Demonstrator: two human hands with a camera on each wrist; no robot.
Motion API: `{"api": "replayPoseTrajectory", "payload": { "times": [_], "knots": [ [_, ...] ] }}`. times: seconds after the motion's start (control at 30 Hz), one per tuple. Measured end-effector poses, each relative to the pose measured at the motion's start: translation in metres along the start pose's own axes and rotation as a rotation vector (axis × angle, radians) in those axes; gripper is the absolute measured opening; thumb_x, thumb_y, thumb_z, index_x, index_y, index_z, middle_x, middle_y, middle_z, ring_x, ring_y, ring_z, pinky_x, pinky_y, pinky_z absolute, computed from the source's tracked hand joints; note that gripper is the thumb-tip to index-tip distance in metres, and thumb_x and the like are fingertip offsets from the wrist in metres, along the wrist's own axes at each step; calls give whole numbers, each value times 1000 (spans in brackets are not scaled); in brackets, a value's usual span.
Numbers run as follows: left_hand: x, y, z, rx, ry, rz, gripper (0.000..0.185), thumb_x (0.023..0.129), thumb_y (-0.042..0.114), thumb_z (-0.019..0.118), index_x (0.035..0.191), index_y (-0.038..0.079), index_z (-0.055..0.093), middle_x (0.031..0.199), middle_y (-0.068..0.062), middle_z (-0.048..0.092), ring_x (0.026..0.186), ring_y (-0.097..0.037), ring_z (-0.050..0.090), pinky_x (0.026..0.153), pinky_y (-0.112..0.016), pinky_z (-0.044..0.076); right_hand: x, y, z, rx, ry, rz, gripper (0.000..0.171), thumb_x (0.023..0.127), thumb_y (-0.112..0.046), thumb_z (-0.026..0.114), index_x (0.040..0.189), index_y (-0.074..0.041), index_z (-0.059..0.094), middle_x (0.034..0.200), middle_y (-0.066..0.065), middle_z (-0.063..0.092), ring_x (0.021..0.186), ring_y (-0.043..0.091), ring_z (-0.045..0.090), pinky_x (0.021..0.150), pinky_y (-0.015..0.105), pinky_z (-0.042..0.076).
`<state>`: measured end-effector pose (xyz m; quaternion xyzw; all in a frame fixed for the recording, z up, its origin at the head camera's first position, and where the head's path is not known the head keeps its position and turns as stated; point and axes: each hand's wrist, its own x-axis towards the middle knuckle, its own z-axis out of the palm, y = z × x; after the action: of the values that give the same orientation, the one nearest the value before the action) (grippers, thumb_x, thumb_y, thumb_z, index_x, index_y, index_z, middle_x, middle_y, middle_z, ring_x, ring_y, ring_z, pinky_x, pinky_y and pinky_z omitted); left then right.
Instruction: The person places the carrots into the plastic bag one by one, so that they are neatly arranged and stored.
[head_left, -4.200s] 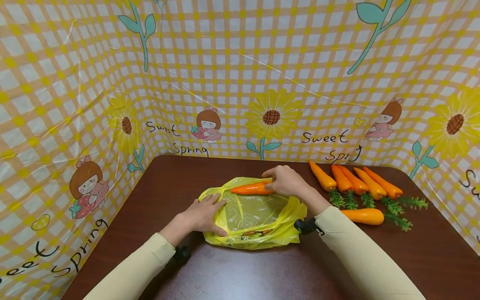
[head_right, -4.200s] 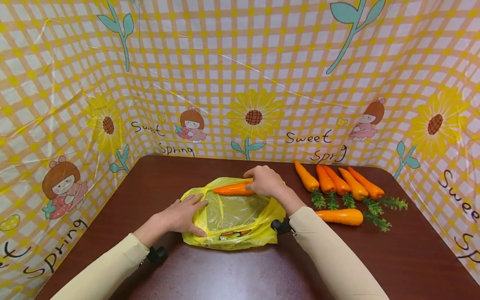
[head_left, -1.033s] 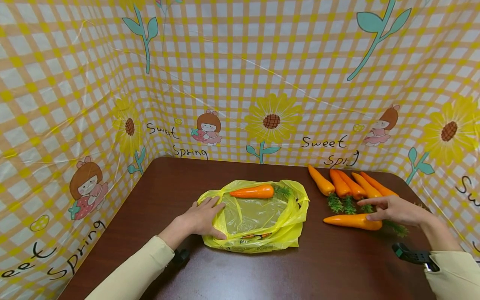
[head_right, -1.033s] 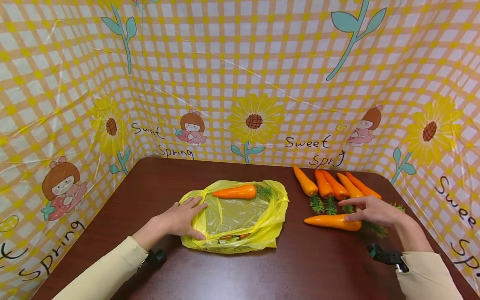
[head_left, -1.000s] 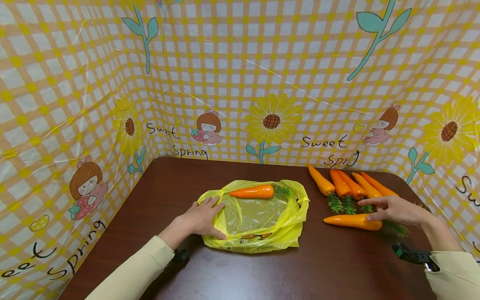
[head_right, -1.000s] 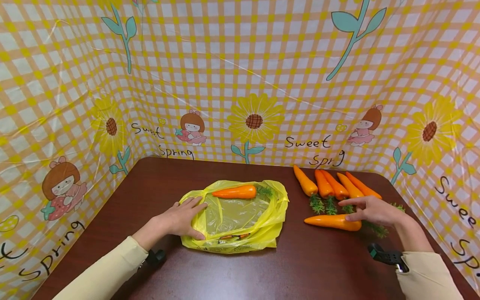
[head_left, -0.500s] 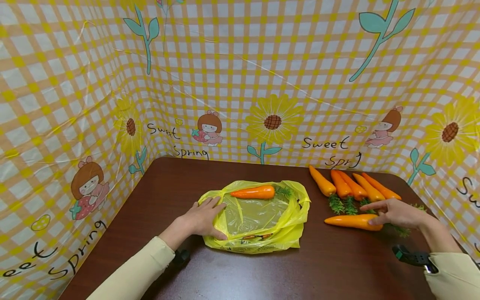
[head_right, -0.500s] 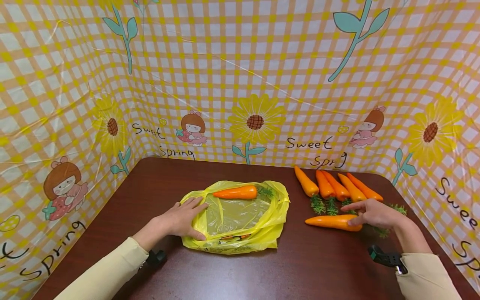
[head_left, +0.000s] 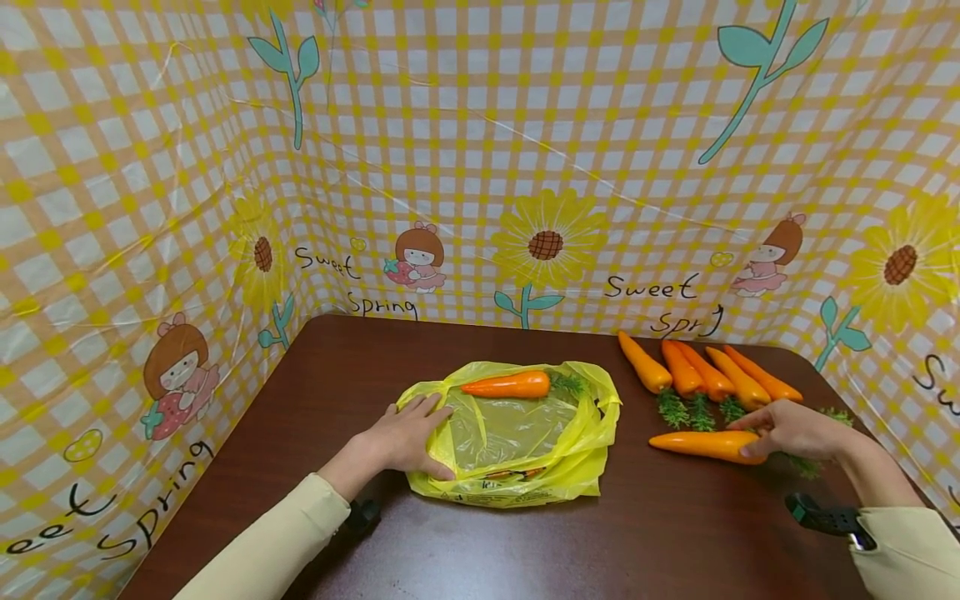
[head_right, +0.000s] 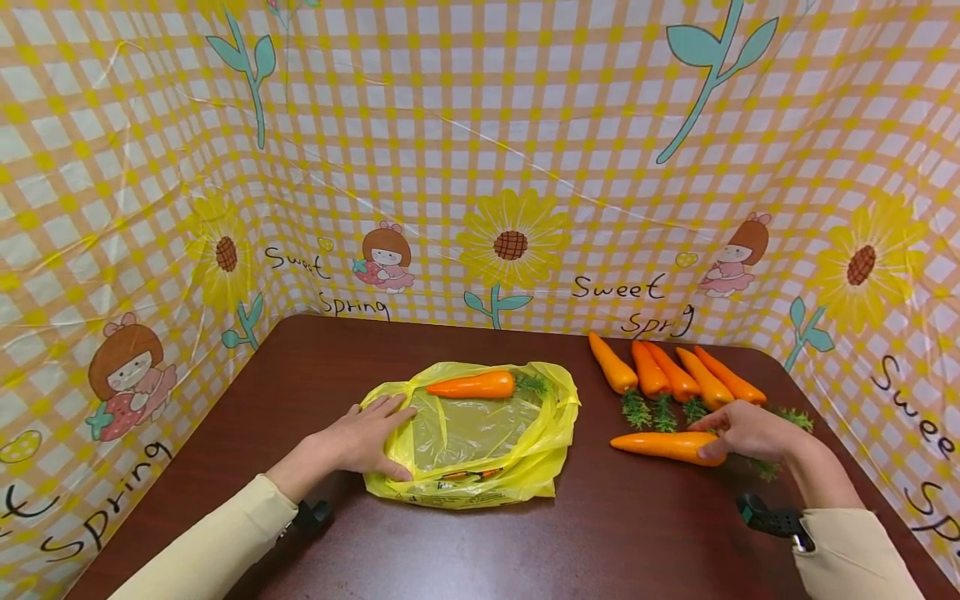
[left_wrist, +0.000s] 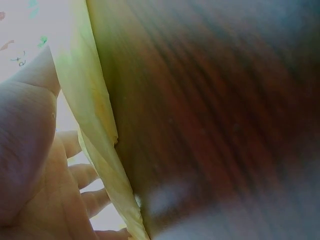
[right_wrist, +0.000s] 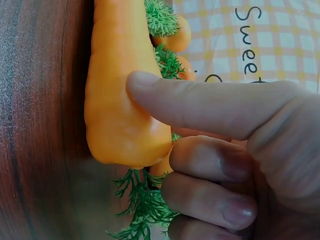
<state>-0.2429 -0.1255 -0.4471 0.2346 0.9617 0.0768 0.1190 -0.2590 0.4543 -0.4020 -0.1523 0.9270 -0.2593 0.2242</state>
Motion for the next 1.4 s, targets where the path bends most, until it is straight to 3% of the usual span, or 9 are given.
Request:
{"api": "replayPoseTrajectory", "payload": {
  "times": [0.03,0.13,0.27,0.37,0.5,0.7,0.83,1.07,1.4],
  "knots": [
    [0,0,0,1,-1,0,106,77,70,74,160,18,32,168,-11,18,154,-37,20,116,-66,23,0,0,-1,-22,3,4,54,93,-20,72,132,15,58,117,30,67,81,5,54,69,25,46],
    [0,-1,1,7,0,-2,106,77,71,73,160,19,32,168,-11,18,154,-36,20,116,-66,24,0,-1,-3,-55,7,18,56,93,-22,73,132,14,58,117,29,68,92,9,59,72,25,50],
    [0,-1,0,7,5,-11,106,77,70,74,160,19,33,168,-10,18,154,-36,20,116,-66,23,1,-2,-4,-1,-12,7,58,92,-19,73,132,18,55,78,13,61,64,3,44,60,23,42],
    [-1,-1,-1,6,4,-12,106,77,70,74,160,19,32,168,-11,18,154,-36,19,116,-66,23,3,-2,-5,14,-22,-7,57,92,-17,73,131,20,55,77,16,61,63,15,54,59,25,45],
    [-1,-1,0,6,-2,-10,106,77,70,74,160,19,31,169,-11,18,154,-36,19,116,-66,23,4,-2,-7,-39,-25,-18,53,92,-18,73,129,17,59,125,37,62,107,32,67,76,29,56],
    [0,-1,1,9,0,-8,106,77,71,73,161,20,30,169,-10,17,155,-36,18,116,-66,23,0,2,-5,-13,-46,-49,54,95,-20,70,131,18,56,118,36,65,74,-7,50,67,23,47],
    [2,-1,2,17,4,13,106,77,72,72,160,20,31,169,-11,18,154,-36,19,115,-67,24,-6,5,0,25,-60,-64,55,96,-19,68,132,20,54,111,30,68,56,0,30,60,24,39],
    [2,-1,1,25,-1,-3,106,77,72,72,161,21,30,169,-10,18,155,-35,19,116,-66,24,-5,2,3,5,-51,-101,54,97,-19,68,131,21,54,124,37,63,52,3,27,63,23,39],
    [0,-1,1,14,0,-8,107,77,73,72,160,21,30,169,-9,18,155,-34,19,116,-65,24,-3,-3,1,18,-33,-69,54,97,-20,67,132,20,54,117,37,64,56,2,31,60,22,39]
  ]
}}
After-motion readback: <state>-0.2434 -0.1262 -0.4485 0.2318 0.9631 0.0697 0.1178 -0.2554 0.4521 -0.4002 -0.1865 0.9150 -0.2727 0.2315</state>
